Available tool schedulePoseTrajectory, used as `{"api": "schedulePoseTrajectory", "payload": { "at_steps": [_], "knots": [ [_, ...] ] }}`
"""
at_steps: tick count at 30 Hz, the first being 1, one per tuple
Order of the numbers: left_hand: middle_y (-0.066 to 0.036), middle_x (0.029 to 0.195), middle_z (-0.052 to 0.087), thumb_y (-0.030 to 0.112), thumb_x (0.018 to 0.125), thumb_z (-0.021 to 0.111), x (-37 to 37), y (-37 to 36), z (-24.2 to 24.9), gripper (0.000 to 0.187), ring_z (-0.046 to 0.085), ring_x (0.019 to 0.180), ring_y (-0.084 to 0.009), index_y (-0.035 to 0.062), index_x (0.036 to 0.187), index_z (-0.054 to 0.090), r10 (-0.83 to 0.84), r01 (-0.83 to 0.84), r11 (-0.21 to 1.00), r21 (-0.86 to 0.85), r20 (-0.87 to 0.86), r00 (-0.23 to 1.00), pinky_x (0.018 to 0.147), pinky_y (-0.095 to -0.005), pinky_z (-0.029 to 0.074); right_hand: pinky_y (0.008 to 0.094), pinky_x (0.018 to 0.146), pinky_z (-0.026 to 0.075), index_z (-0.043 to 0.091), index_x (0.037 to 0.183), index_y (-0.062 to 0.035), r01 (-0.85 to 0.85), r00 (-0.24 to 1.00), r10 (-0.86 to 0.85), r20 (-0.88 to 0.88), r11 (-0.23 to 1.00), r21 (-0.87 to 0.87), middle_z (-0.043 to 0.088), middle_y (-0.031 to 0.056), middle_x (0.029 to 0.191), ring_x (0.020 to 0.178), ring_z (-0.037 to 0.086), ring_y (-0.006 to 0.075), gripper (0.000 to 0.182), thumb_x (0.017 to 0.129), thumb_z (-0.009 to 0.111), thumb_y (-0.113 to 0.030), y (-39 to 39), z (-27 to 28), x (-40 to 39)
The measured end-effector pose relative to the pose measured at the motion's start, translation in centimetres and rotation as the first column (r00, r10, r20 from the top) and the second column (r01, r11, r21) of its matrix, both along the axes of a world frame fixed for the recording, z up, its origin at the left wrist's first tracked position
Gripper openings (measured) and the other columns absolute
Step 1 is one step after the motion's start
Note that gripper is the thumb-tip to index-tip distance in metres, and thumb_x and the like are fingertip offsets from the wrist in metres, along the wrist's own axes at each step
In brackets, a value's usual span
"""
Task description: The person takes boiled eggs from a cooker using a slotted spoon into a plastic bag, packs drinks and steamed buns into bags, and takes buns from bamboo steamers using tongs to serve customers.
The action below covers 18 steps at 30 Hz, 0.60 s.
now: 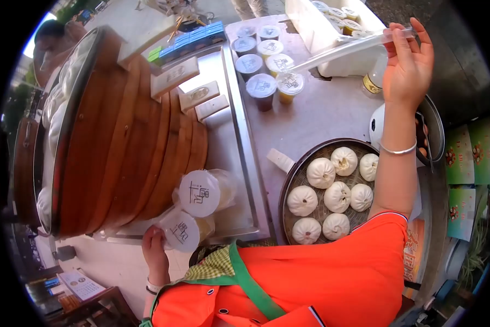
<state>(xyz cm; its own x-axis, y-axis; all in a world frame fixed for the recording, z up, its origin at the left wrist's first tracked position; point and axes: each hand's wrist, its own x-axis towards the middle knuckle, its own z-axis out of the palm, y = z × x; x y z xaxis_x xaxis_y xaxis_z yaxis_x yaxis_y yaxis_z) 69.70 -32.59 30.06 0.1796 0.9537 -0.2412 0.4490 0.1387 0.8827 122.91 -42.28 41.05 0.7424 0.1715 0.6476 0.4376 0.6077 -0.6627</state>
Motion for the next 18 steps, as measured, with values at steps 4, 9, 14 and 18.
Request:
{"api": "schedulePoseTrajectory", "payload": {
  "at_steps": [4, 9, 14, 18],
  "knots": [
    [-0.007, 0.079, 0.053, -0.001, 0.082, 0.04, -0.4, 0.9, -0.2, 0.028, 0.05, 0.073, -0.0164, -0.0079, 0.106, 0.051, 0.386, -0.019, 0.868, -0.497, 0.649, 0.655, 0.068, -0.0277, 0.042, 0.0278, 0.082, 0.047, 0.041, 0.122, 0.005, -0.472, 0.878, 0.465, 0.115, 0.881, 0.042, 0.06, 0.0155, 0.101, 0.089, 0.058, 0.0177, 0.035, 0.089, 0.048, -0.002, 1.8, 1.5, -14.4],
    [-0.006, 0.076, 0.05, 0.003, 0.083, 0.043, -1.7, 1.2, -0.6, 0.024, 0.047, 0.07, -0.0173, -0.0038, 0.106, 0.049, 0.262, 0.215, 0.867, -0.45, 0.778, 0.571, 0.07, -0.0296, 0.041, 0.03, 0.072, 0.047, 0.043, 0.118, 0.0007, -0.603, 0.675, 0.646, 0.355, 0.761, -0.238, 0.058, 0.0122, 0.095, 0.081, 0.058, 0.0193, 0.036, 0.084, 0.056, -0.001, 3.2, 2.4, -30.6],
    [-0.007, 0.091, 0.056, 0.001, 0.085, 0.044, -2.1, 0.8, -0.3, 0.027, 0.047, 0.07, -0.012, 0.001, 0.111, 0.05, 0.072, 0.25, 0.93, -0.27, 0.801, 0.595, 0.066, -0.0238, 0.04, 0.0327, 0.067, 0.048, 0.051, 0.108, -0.0032, -0.382, 0.473, 0.628, 0.618, 0.778, -0.499, 0.059, 0.0102, 0.087, 0.076, 0.059, 0.0247, 0.035, 0.076, 0.061, 0.003, 4.6, -0.8, -38.0],
    [-0.009, 0.105, 0.057, 0.0, 0.084, 0.04, -2.5, 0.5, 1.0, 0.035, 0.05, 0.073, -0.0106, 0.0006, 0.119, 0.046, -0.009, 0.311, 0.923, -0.229, 0.791, 0.611, 0.069, -0.0229, 0.043, 0.0346, 0.068, 0.048, 0.052, 0.108, -0.0034, -0.267, 0.468, 0.657, 0.591, 0.742, -0.614, 0.06, 0.0082, 0.086, 0.076, 0.059, 0.0267, 0.039, 0.071, 0.063, 0.003, 5.8, -5.8, -40.9]
  ]
}}
